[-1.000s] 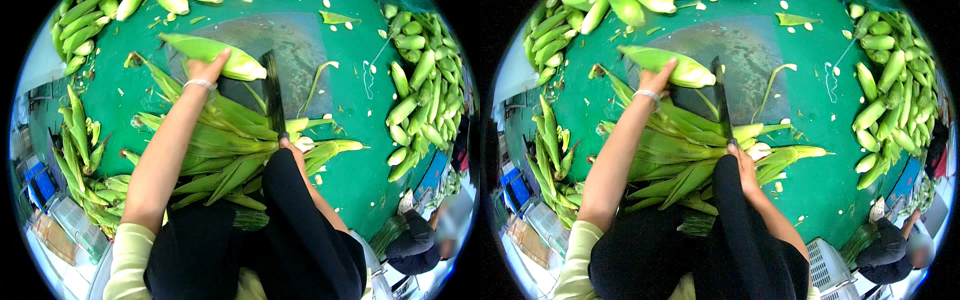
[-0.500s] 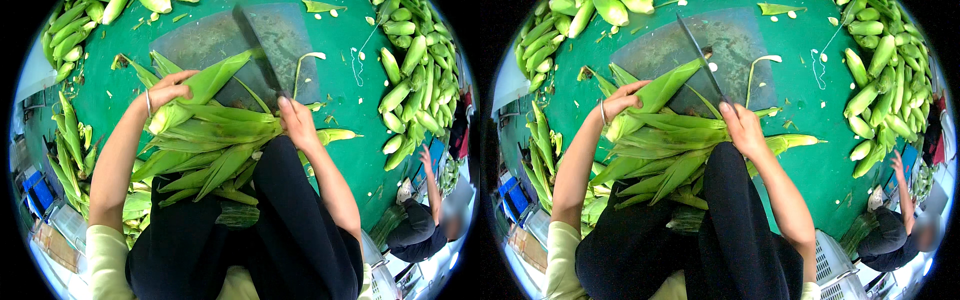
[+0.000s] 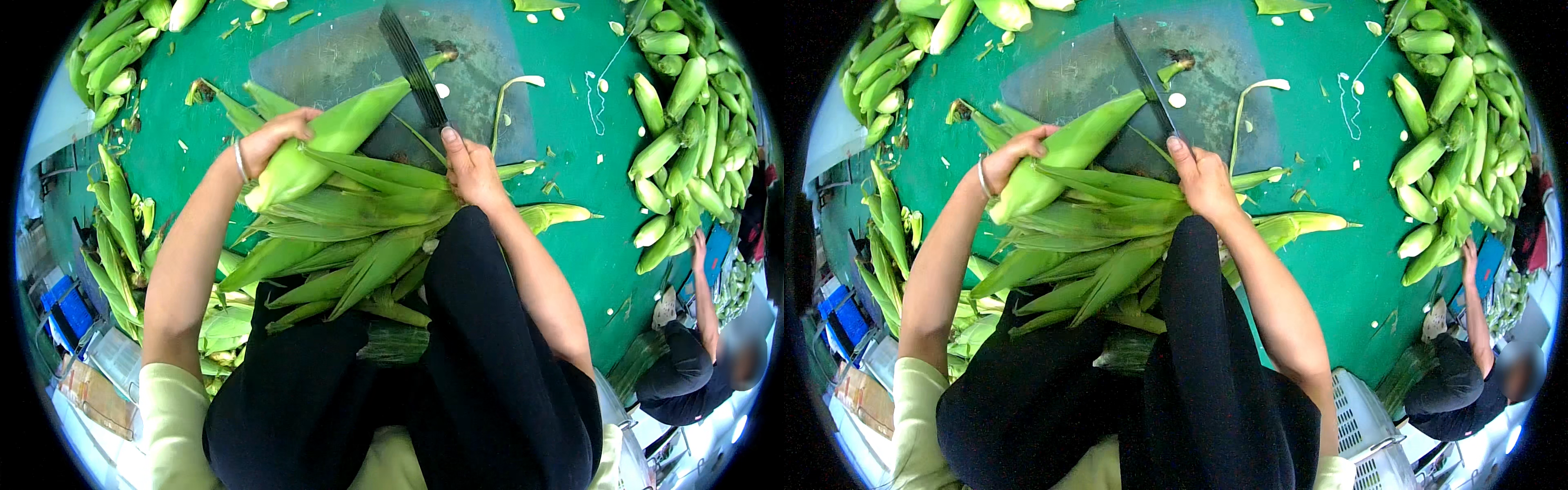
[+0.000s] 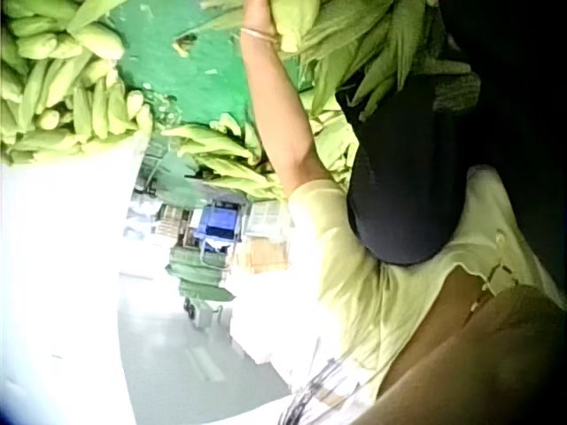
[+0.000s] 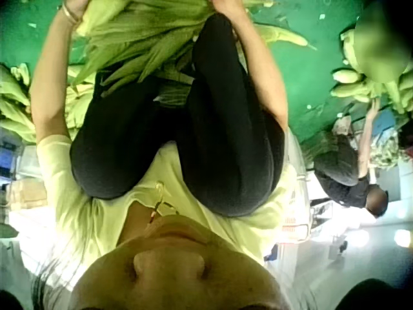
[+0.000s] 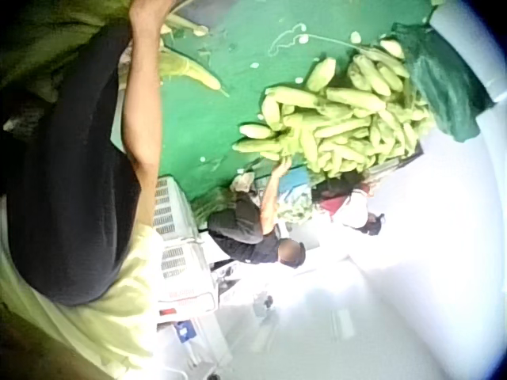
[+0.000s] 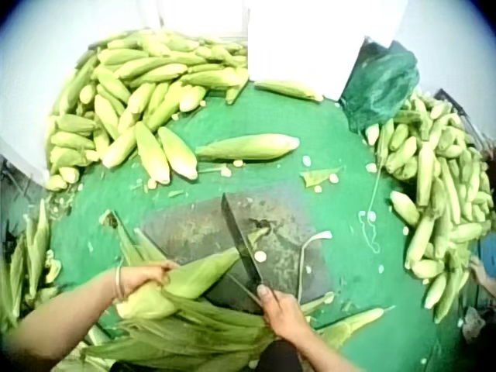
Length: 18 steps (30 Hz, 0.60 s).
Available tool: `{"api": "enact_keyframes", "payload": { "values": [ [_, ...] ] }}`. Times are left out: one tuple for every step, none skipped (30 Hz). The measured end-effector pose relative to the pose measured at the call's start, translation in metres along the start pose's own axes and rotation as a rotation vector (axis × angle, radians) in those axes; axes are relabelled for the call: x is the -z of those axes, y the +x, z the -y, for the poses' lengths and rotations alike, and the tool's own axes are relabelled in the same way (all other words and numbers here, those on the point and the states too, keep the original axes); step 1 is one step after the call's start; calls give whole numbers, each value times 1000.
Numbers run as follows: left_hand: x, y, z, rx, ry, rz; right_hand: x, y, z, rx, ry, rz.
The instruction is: The person husks corn by using a cleaver to trim the ends of the cobs on a cutting board, then peels away the green husks by hand and tosses the cleaned cobs onto a pile.
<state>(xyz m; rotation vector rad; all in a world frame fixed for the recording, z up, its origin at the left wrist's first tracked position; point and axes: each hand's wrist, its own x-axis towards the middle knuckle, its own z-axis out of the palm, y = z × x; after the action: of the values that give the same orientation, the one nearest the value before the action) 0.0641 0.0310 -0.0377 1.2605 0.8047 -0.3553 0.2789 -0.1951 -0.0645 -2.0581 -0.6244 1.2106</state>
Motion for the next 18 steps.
{"api": "enact_keyframes", "payload": {
  "values": [
    [-1, -8, -4, 95, -391, 122, 2, -3, 3, -64, 60, 12],
    [-3, -17, -3, 201, -786, 249, 5, -7, 7, -62, 62, 11],
    [0, -23, 5, 242, -891, 243, 10, -11, 12, -114, 94, 28],
    [-2, -29, 15, 237, -883, 233, 15, -15, 16, -158, 131, 49],
    [0, -34, 23, 162, -1015, 295, 16, -15, 1, -41, 58, -24],
    [4, -42, 30, 89, -1148, 354, 25, -17, -2, 57, -30, -59],
    [1, -58, 25, 73, -1174, 268, 34, -19, 11, 58, -133, -127],
    [-7, -68, 18, 52, -1198, 195, 44, -16, 18, 161, -245, -238],
    [-7, -76, 27, 12, -1201, 163, 53, -9, 26, 146, -354, -274],
    [-5, -83, 28, 1, -1177, 115, 58, 3, 29, 183, -434, -325],
    [-1, -89, 28, -6, -1189, 93, 64, 16, 19, 364, -523, -326],
    [2, -97, 23, -3, -1174, 44, 63, 26, -6, 434, -665, -289],
    [8, -113, 22, -31, -1161, 1, 52, 14, 17, 378, -534, -186],
    [16, -122, 11, -22, -1122, -13, 52, 7, -8, 448, -608, -148],
    [36, -128, -17, -111, -971, -44, 53, -19, -3, 379, -789, -41],
    [56, -130, -38, -180, -848, -60, 49, -37, 3, 187, -849, 145],
    [93, -120, -64, -407, -380, -243, 50, -47, -27, 357, -885, 165],
    [132, -132, -95, -599, -712, -133, 42, -55, -30, 488, -715, 202]
  ]
}}
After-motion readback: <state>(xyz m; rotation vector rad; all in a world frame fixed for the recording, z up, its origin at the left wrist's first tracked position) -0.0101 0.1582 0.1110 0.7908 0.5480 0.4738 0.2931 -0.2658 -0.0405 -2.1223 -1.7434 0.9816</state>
